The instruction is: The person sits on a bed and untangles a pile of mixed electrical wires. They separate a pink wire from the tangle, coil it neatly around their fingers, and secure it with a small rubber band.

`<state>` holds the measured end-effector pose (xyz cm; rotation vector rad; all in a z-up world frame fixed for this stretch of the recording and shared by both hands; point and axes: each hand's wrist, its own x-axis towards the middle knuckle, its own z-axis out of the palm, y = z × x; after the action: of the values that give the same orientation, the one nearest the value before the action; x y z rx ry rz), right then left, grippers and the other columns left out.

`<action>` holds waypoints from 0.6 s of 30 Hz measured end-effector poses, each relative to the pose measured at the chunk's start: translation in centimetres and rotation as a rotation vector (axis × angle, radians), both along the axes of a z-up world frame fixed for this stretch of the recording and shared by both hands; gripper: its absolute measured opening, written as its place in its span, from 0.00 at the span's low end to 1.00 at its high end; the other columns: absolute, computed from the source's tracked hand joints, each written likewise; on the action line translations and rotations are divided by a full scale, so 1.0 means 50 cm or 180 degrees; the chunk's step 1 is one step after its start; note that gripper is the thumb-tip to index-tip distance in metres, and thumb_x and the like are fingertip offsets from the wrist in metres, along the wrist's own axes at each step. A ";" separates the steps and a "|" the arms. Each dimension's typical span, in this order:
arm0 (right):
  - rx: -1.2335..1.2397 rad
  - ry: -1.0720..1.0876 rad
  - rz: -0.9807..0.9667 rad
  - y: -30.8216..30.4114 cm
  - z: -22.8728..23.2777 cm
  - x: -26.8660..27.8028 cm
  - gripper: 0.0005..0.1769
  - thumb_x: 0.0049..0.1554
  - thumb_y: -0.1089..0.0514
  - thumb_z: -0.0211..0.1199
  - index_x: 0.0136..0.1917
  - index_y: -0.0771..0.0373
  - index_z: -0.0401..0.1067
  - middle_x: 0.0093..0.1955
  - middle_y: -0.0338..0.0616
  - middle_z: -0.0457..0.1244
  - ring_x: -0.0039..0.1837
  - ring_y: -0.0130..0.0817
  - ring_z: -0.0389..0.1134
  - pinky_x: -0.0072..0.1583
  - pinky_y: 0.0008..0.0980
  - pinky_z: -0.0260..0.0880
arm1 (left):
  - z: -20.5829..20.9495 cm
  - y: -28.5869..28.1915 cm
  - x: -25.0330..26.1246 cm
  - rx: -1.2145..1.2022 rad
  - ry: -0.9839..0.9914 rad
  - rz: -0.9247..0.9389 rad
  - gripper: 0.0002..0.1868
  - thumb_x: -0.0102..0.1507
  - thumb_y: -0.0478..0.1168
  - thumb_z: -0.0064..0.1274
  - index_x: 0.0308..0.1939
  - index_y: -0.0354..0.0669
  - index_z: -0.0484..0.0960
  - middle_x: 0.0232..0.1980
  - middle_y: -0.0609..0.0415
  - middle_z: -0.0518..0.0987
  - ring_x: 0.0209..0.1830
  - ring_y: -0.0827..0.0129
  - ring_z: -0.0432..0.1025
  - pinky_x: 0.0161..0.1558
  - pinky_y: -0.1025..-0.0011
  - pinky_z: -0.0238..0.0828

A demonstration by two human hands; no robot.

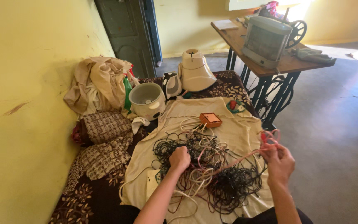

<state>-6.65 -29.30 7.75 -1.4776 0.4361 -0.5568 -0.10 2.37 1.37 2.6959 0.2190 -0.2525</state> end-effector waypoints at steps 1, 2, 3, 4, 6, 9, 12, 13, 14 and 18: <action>-0.0150 -0.0264 -0.0218 -0.026 0.030 -0.002 0.14 0.66 0.68 0.53 0.63 0.79 0.66 0.54 0.62 0.69 0.52 0.41 0.75 0.55 0.35 0.75 | -0.002 0.002 0.001 -0.0008 -0.0006 -0.0004 0.10 0.68 0.40 0.48 0.44 0.38 0.81 0.47 0.42 0.82 0.47 0.47 0.78 0.45 0.51 0.77; 0.0102 -0.0349 -0.0403 -0.051 0.059 0.001 0.14 0.66 0.67 0.53 0.62 0.78 0.65 0.52 0.62 0.69 0.50 0.42 0.76 0.53 0.35 0.75 | -0.005 0.008 -0.001 -0.0006 -0.0011 -0.0005 0.10 0.69 0.40 0.47 0.45 0.37 0.80 0.47 0.42 0.82 0.46 0.47 0.78 0.45 0.50 0.77; 0.0354 -0.0437 -0.0585 -0.076 0.086 0.009 0.13 0.66 0.67 0.53 0.62 0.77 0.65 0.50 0.61 0.69 0.49 0.43 0.77 0.52 0.36 0.76 | -0.005 0.012 0.004 -0.0004 -0.0017 -0.0007 0.10 0.70 0.39 0.46 0.45 0.37 0.80 0.46 0.42 0.82 0.46 0.48 0.79 0.44 0.50 0.77; 0.0434 -0.0828 -0.0465 -0.105 0.109 0.009 0.13 0.69 0.66 0.53 0.63 0.77 0.61 0.52 0.61 0.68 0.50 0.46 0.76 0.53 0.38 0.76 | -0.007 0.018 0.008 -0.0009 -0.0050 0.0035 0.10 0.70 0.40 0.46 0.47 0.38 0.79 0.47 0.43 0.82 0.47 0.48 0.78 0.45 0.51 0.77; 0.0535 -0.1262 -0.0290 -0.143 0.140 0.009 0.13 0.72 0.65 0.52 0.64 0.77 0.57 0.53 0.60 0.67 0.51 0.49 0.76 0.53 0.41 0.77 | -0.016 0.021 0.014 -0.0022 -0.0108 0.0114 0.11 0.70 0.41 0.46 0.49 0.39 0.78 0.49 0.43 0.82 0.49 0.48 0.78 0.46 0.52 0.77; 0.0572 -0.1356 -0.0103 -0.181 0.192 0.006 0.13 0.72 0.65 0.52 0.65 0.76 0.57 0.54 0.57 0.66 0.49 0.50 0.76 0.53 0.42 0.78 | -0.030 -0.004 0.022 0.0153 -0.1359 -0.0477 0.21 0.58 0.39 0.53 0.53 0.30 0.76 0.55 0.40 0.77 0.49 0.51 0.75 0.39 0.58 0.81; 0.0615 -0.1356 0.0133 -0.169 0.242 -0.002 0.13 0.72 0.64 0.53 0.66 0.74 0.60 0.54 0.57 0.67 0.48 0.48 0.75 0.52 0.41 0.79 | -0.008 -0.069 0.015 0.0783 -0.2522 -0.1419 0.19 0.59 0.44 0.52 0.51 0.37 0.80 0.54 0.44 0.80 0.54 0.57 0.74 0.51 0.54 0.77; 0.0661 -0.1325 0.0194 -0.154 0.257 -0.006 0.13 0.72 0.64 0.54 0.66 0.73 0.61 0.54 0.57 0.67 0.48 0.48 0.75 0.52 0.41 0.80 | 0.009 -0.097 0.003 0.0483 -0.2050 -0.1414 0.18 0.65 0.47 0.49 0.50 0.37 0.80 0.53 0.44 0.81 0.52 0.56 0.75 0.52 0.55 0.77; 0.0707 -0.1297 0.0254 -0.135 0.275 -0.011 0.13 0.71 0.64 0.55 0.65 0.72 0.62 0.54 0.56 0.67 0.48 0.47 0.75 0.52 0.41 0.82 | 0.030 -0.128 -0.008 0.0189 -0.1580 -0.1406 0.19 0.71 0.50 0.46 0.50 0.36 0.80 0.51 0.43 0.81 0.51 0.55 0.76 0.53 0.56 0.77; 0.0985 -0.1413 0.0525 -0.052 0.347 -0.043 0.11 0.69 0.62 0.58 0.61 0.70 0.64 0.52 0.55 0.68 0.47 0.45 0.75 0.51 0.41 0.79 | 0.084 -0.213 -0.013 -0.2658 0.1022 -0.0048 0.36 0.74 0.65 0.29 0.46 0.36 0.80 0.44 0.44 0.84 0.43 0.60 0.80 0.49 0.62 0.79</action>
<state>-8.79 -31.91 25.10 -1.0436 0.0458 -0.6338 -0.76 -8.28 5.57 1.8219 0.1410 -0.6245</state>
